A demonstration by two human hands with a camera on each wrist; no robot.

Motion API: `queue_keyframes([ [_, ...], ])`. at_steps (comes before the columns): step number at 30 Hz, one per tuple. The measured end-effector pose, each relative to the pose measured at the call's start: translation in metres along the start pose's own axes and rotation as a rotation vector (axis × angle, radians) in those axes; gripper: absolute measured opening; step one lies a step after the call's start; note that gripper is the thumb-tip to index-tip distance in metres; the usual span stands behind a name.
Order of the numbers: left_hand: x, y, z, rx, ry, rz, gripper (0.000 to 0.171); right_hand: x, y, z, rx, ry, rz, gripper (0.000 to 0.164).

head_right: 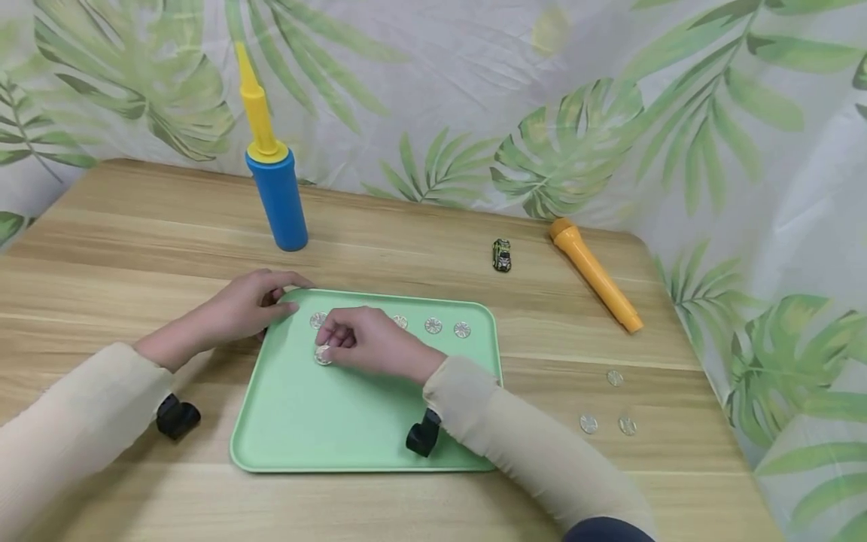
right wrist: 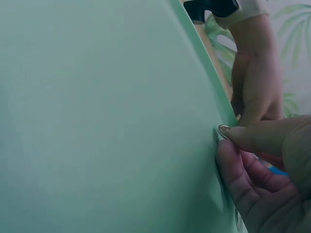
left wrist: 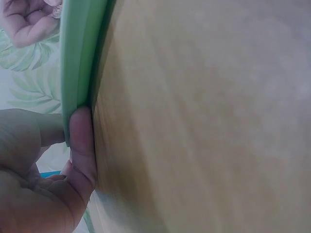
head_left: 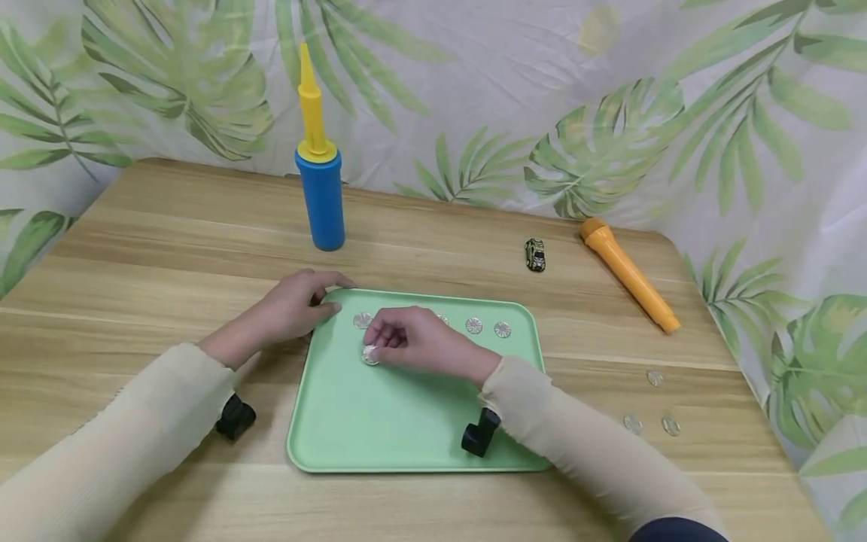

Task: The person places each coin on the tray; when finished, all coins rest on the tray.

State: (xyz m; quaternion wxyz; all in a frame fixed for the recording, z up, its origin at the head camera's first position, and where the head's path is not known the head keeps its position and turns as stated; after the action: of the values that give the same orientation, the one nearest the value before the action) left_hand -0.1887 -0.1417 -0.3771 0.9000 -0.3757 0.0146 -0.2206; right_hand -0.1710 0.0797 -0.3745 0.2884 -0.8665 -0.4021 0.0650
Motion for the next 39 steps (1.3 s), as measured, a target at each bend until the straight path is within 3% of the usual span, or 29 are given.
queue_keyframes([
  [24, 0.0, 0.0, -0.001, 0.007, 0.0, -0.001, 0.038, -0.014, 0.021, -0.02, 0.26, 0.049, -0.027, 0.005],
  [39, -0.001, 0.001, 0.0, -0.004, -0.01, -0.003, 0.038, -0.012, 0.022, -0.018, 0.3, 0.021, -0.014, 0.007],
])
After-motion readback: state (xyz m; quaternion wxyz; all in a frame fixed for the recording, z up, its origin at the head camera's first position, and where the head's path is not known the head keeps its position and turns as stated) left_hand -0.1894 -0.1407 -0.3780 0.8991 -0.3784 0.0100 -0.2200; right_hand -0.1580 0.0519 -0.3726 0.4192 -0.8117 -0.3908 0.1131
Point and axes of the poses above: each hand's wrist, its own x-axis away from the middle knuckle, its own y-axis out of the palm, z = x × y, the point moved 2 cm from there along -x, towards the middle knuckle, and after that the axes turned 1 degree about x, right-handed, at the moved point
